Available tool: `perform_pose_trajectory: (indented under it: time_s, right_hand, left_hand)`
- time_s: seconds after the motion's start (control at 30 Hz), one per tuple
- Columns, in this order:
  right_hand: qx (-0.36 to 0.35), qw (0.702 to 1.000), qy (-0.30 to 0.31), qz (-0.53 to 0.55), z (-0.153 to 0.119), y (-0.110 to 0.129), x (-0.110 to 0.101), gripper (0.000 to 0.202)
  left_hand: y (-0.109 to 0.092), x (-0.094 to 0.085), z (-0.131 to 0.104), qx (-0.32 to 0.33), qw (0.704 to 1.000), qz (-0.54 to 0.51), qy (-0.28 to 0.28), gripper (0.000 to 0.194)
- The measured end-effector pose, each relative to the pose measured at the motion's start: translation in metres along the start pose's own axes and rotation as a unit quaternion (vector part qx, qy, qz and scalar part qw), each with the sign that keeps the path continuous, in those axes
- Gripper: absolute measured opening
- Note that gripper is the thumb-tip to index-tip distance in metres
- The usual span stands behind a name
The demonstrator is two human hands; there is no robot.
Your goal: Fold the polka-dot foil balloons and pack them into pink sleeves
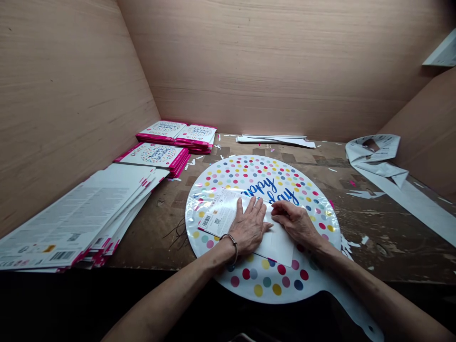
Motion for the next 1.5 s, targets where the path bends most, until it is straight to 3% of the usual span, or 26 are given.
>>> perform_pose_trajectory:
  time_s: [0.3, 0.6, 0.87, 1.17, 1.3, 1.5]
  right_hand:
    - [-0.100, 0.983, 0.019, -0.153, 0.003, 0.011, 0.011, 0.016]
    - [-0.070, 0.994, -0.011, -0.083, -0.004, 0.008, 0.003, 0.017]
    - [-0.147, 0.983, -0.003, -0.107, -0.011, 0.016, 0.002, 0.016]
    - [-0.069, 0.993, 0.027, -0.095, -0.008, 0.017, 0.006, 0.009]
    - [-0.056, 0.995, 0.006, -0.080, -0.011, 0.015, 0.005, 0.015]
    - [-0.106, 0.992, -0.006, -0.074, -0.014, 0.016, 0.006, 0.014]
  left_hand:
    - [0.004, 0.006, 0.002, -0.008, 1.000, -0.002, -0.015, 0.039]
    - [0.003, 0.005, 0.002, -0.009, 1.000, 0.007, -0.019, 0.040]
    - [0.002, 0.005, 0.003, -0.013, 0.999, 0.020, -0.027, 0.040]
    - [0.002, 0.008, 0.002, -0.004, 0.998, 0.027, -0.048, 0.039]
    - [0.002, 0.009, 0.002, -0.005, 0.998, 0.028, -0.051, 0.039]
    - [0.001, 0.008, 0.003, -0.009, 0.999, 0.023, -0.041, 0.039]
Point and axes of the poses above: each hand's wrist, its own z-axis towards the middle knuckle, its own x-axis out of the palm, y = z × x, the point moved 5 cm from there along z, towards the middle knuckle, and after that the axes turned 9 degrees about -x, right-handed, at the moved point
